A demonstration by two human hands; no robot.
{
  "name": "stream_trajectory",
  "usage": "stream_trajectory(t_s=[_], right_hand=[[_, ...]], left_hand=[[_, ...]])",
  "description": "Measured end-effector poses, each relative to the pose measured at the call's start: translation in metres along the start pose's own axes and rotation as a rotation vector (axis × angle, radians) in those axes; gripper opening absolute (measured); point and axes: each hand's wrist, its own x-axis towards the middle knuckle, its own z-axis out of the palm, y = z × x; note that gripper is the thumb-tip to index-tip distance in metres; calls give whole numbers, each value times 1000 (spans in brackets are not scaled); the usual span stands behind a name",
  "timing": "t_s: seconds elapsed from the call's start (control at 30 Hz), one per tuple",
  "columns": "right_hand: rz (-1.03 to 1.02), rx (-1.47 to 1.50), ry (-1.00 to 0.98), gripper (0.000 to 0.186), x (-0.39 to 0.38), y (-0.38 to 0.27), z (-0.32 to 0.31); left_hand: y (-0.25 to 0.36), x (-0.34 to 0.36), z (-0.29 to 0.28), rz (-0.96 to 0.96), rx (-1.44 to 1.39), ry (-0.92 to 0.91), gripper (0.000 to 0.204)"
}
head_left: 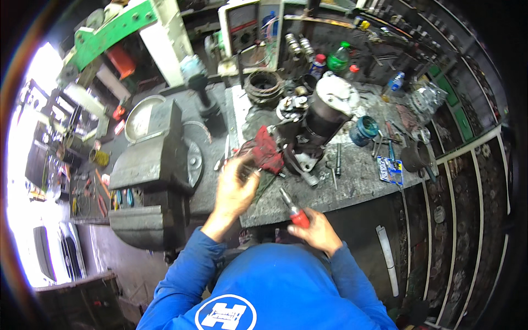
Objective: The person uses a cordless drill and a screwdriver to disassemble a cylindrical mechanical component on a workbench. They remove screws, separate parts, and wipe the component with a cloth while another person works nearby.
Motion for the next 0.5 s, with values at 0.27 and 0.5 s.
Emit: stream_trajectory(t_s=[0.27, 0.5], right_hand=[[-338, -43, 316, 40, -55, -62, -83], [-259, 232, 314, 37, -26, -39, -76]], left_hand=[[140, 199, -18, 691, -50, -403, 63], [176, 237, 24, 951, 362, -830, 99]])
